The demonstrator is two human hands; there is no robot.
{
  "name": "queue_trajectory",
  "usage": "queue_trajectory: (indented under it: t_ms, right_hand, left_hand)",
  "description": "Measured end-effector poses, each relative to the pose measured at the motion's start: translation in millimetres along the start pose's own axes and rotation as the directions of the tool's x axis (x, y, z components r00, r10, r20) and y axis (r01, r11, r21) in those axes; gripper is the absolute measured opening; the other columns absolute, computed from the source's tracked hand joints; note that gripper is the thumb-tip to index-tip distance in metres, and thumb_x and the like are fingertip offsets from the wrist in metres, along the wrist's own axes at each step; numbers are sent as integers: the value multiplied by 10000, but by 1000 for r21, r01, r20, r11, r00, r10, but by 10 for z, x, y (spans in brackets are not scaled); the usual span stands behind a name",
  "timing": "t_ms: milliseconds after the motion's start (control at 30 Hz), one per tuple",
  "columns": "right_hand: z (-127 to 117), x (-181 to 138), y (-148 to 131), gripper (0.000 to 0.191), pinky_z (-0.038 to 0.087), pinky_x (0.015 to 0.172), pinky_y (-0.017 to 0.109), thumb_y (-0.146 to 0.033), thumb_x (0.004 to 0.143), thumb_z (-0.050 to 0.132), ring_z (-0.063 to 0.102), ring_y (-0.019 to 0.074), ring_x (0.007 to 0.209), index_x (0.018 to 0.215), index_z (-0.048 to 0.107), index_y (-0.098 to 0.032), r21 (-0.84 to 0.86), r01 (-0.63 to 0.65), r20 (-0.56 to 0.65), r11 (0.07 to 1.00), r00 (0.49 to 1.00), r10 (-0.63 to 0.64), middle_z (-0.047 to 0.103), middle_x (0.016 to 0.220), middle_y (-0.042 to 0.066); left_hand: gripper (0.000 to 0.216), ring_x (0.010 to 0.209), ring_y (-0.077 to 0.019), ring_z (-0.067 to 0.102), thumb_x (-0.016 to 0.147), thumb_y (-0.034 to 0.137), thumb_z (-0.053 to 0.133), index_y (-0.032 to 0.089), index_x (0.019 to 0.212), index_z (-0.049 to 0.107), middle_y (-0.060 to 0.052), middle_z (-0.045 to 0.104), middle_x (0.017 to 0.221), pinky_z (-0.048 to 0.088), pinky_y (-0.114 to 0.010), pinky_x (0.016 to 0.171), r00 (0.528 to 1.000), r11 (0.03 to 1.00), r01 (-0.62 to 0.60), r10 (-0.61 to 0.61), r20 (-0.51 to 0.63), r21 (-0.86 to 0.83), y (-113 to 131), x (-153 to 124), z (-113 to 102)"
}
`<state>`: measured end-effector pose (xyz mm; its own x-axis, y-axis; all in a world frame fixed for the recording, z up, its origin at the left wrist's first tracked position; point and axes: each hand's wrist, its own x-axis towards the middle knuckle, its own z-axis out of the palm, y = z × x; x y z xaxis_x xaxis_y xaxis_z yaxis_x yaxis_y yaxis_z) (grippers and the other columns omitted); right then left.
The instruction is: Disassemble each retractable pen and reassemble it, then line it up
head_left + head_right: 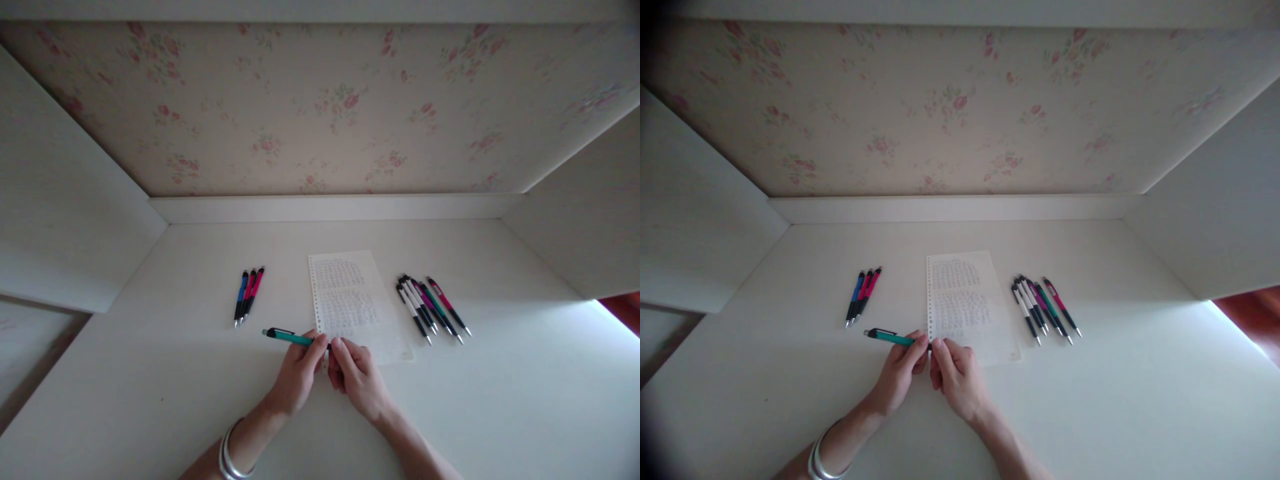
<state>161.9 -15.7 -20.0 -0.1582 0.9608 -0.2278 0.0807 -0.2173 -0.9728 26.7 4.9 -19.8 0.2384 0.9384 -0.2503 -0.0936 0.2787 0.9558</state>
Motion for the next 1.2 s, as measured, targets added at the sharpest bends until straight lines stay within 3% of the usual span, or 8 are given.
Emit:
queue_trajectory:
  t_ms: [167, 300, 433, 600, 800, 1000, 1100, 1200]
  right_hand:
    - [-46, -49, -1, 424, 351, 536, 232, -449, 1014, 370, 456, 107, 542, 710, 518, -194, -217, 185, -27, 958, 980, -196, 513, 594, -23]
    - [-85, -44, 32, 303, 393, 609, 260, -320, 1014, 402, 541, 140, 624, 826, 597, -184, -424, 353, 14, 834, 924, -383, 596, 683, 20]
    - [-114, 16, 90, 147, 446, 628, 252, -276, 978, 500, 598, 148, 669, 937, 622, -204, -429, 457, 25, 779, 868, -496, 661, 771, 34]
    - [-191, 41, 75, 299, 441, 498, 223, -388, 920, 591, 564, 112, 570, 1160, 550, -214, -247, 295, -106, 923, 938, -329, 682, 907, 41]
    - [-248, 25, -49, 385, 408, 517, 223, -403, 988, 454, 536, 111, 532, 746, 660, -186, -282, 206, -25, 937, 975, -221, 565, 568, -6]
    - [-239, 23, -15, 203, 500, 588, 240, -377, 927, 579, 636, 139, 639, 930, 655, -189, -158, 205, -44, 966, 976, -215, 692, 791, 41]
    - [-243, 21, 5, 280, 516, 598, 252, -389, 897, 623, 650, 149, 685, 1098, 609, -195, -122, 199, -41, 972, 978, -206, 710, 929, 70]
    - [-249, 26, -10, 256, 498, 570, 240, -401, 953, 534, 620, 132, 621, 1050, 647, -193, -157, 179, 4, 971, 984, -180, 701, 800, 44]
  left_hand:
    - [511, 528, -108, 245, 855, 630, 548, 211, 616, 378, 73, 276, 553, 220, -251, 500, 999, 999, 27, -25, -36, 36, 22, 2, 20]
    - [536, 504, -98, 210, 851, 653, 531, 217, 601, 346, 83, 234, 529, 180, -253, 480, 996, 996, 85, -85, -40, 3, -3, 10, 24]
    - [542, 495, -88, 199, 848, 644, 547, 216, 592, 334, 88, 225, 516, 166, -247, 477, 995, 996, 86, -88, -49, -32, -34, 32, 2]
    - [561, 478, -83, 217, 851, 659, 527, 215, 575, 323, 88, 242, 494, 174, -246, 475, 990, 995, 93, -95, -106, -25, -35, 57, -23]
    - [561, 467, -83, 232, 847, 662, 530, 213, 571, 339, 89, 257, 483, 174, -247, 471, 993, 996, 85, -85, -77, 6, -7, 54, -15]
    - [546, 475, -80, 219, 849, 649, 545, 211, 588, 348, 91, 244, 503, 168, -242, 467, 993, 995, 99, -100, -62, -12, -19, 52, -20]
    - [540, 481, -81, 218, 853, 649, 540, 208, 599, 359, 89, 250, 514, 165, -241, 467, 993, 995, 103, -103, -55, -17, -11, 56, -19]
    - [538, 483, -83, 234, 863, 649, 524, 205, 600, 373, 85, 270, 512, 175, -241, 471, 995, 996, 91, -91, -46, 8, 0, 55, -18]
